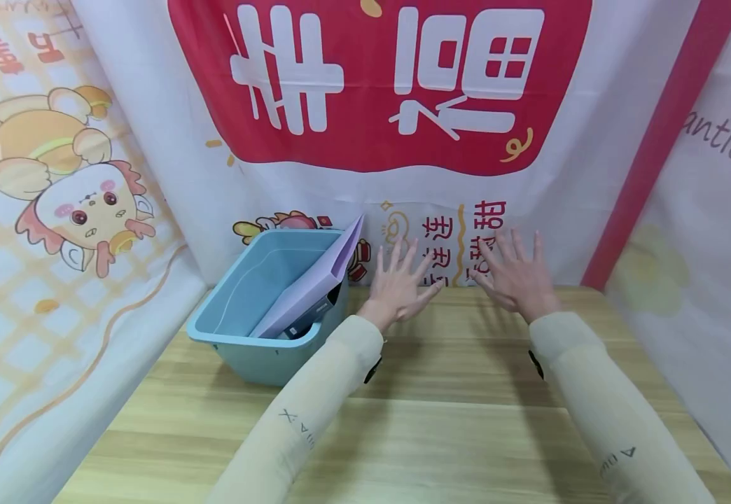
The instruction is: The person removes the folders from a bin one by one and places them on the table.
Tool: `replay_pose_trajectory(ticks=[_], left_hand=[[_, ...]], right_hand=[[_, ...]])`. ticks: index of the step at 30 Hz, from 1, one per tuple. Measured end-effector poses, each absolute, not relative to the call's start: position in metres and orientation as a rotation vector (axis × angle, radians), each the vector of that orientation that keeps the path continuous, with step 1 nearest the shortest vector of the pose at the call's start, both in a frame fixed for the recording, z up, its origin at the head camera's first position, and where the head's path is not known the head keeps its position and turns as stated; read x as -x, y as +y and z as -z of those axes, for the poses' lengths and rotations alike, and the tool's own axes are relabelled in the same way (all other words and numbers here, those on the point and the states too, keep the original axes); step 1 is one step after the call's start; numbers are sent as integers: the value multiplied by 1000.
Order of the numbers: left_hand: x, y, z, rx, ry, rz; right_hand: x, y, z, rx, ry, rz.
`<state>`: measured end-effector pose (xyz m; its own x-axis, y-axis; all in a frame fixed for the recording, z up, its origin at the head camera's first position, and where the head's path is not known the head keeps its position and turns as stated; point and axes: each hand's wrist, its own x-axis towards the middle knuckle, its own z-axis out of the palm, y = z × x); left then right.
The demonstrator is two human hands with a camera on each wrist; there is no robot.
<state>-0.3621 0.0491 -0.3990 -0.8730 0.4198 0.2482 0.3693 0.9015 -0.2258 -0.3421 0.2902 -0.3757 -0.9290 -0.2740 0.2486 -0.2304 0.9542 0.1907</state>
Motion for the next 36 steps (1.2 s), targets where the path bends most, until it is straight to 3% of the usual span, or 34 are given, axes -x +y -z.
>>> replay_pose_trajectory(ticks=[36], left_hand=[[331, 27, 396, 810, -2703, -294]], right_hand=[[313, 282, 375, -477, -2763, 135]])
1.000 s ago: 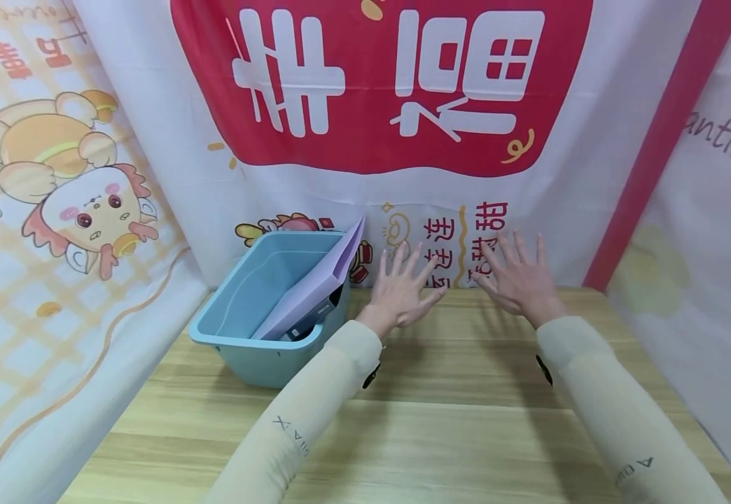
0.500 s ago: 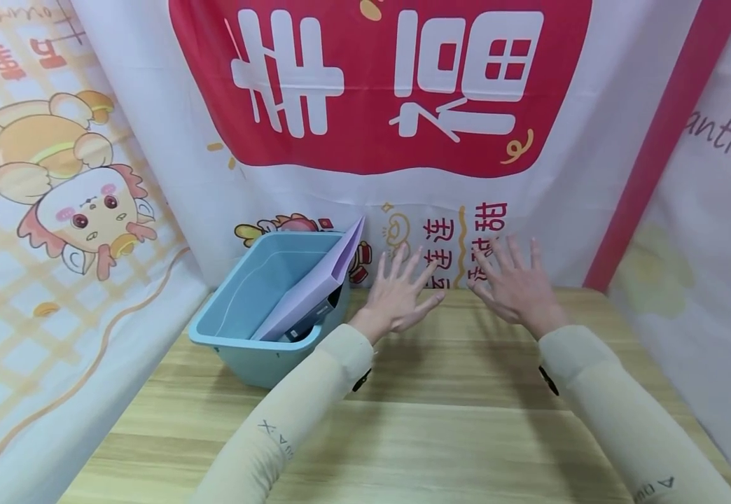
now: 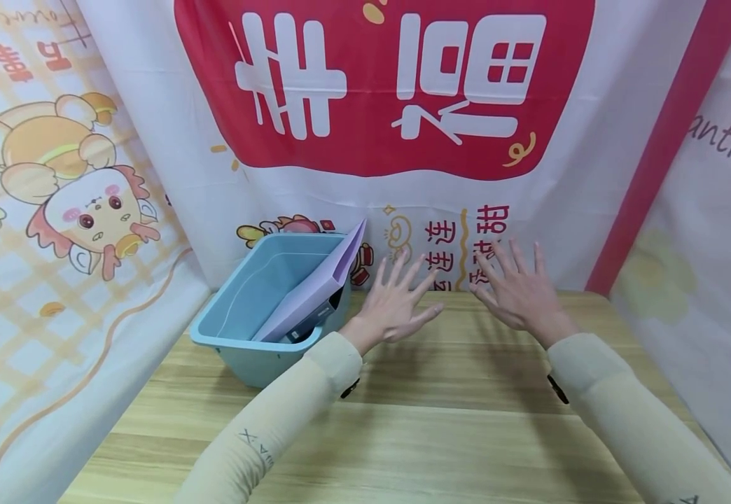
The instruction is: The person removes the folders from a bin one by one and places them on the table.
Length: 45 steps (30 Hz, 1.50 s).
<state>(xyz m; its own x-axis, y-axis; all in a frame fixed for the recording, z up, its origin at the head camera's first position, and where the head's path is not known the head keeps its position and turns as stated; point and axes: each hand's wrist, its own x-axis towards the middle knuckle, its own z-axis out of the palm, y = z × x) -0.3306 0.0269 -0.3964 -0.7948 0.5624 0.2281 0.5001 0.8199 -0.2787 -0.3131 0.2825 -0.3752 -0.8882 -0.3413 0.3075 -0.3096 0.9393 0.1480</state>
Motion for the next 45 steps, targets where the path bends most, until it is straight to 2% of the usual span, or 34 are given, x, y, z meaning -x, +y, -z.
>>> replay_pose_trajectory(ticks=[24, 45], left_hand=[[299, 10, 397, 892, -2752, -200], [286, -11, 402, 909, -2721, -110]], right_hand=[[299, 279, 378, -495, -2774, 110], [288, 271, 382, -502, -2774, 32]])
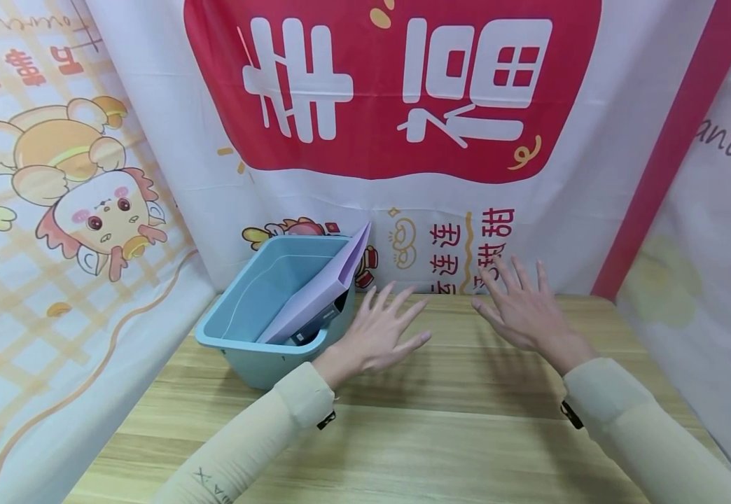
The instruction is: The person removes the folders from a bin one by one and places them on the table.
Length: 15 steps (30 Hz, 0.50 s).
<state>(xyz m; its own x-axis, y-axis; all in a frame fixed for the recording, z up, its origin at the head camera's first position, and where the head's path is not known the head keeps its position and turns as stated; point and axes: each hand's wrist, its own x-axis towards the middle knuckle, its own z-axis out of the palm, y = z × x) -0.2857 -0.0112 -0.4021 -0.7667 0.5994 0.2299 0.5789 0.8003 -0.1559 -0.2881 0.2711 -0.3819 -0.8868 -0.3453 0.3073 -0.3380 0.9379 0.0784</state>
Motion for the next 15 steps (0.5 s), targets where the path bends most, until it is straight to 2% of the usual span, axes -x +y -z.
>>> replay_pose_trajectory(ticks=[15], left_hand=[[270, -23, 396, 919, -2740, -51]], right_hand=[[277, 266, 382, -499, -2819, -109]])
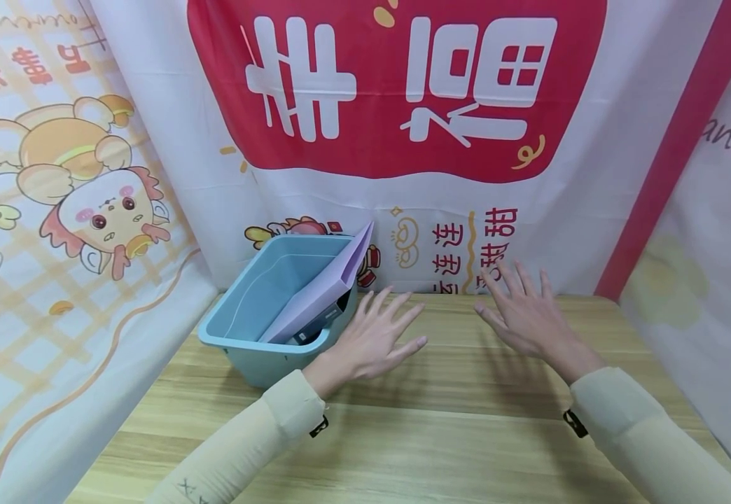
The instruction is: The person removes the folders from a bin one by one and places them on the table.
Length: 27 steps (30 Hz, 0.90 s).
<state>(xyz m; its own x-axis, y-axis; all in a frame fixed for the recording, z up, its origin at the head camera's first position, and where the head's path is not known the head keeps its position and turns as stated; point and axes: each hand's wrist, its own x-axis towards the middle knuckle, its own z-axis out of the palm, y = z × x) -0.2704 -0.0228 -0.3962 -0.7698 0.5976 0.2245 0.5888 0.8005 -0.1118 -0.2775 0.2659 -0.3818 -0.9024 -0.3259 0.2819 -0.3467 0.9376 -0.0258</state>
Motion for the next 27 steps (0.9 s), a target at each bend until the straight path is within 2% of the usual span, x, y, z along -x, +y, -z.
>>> replay_pose_trajectory(ticks=[27], left_hand=[[249, -45, 397, 988, -2595, -75]], right_hand=[[257, 255, 388, -523, -2832, -331]])
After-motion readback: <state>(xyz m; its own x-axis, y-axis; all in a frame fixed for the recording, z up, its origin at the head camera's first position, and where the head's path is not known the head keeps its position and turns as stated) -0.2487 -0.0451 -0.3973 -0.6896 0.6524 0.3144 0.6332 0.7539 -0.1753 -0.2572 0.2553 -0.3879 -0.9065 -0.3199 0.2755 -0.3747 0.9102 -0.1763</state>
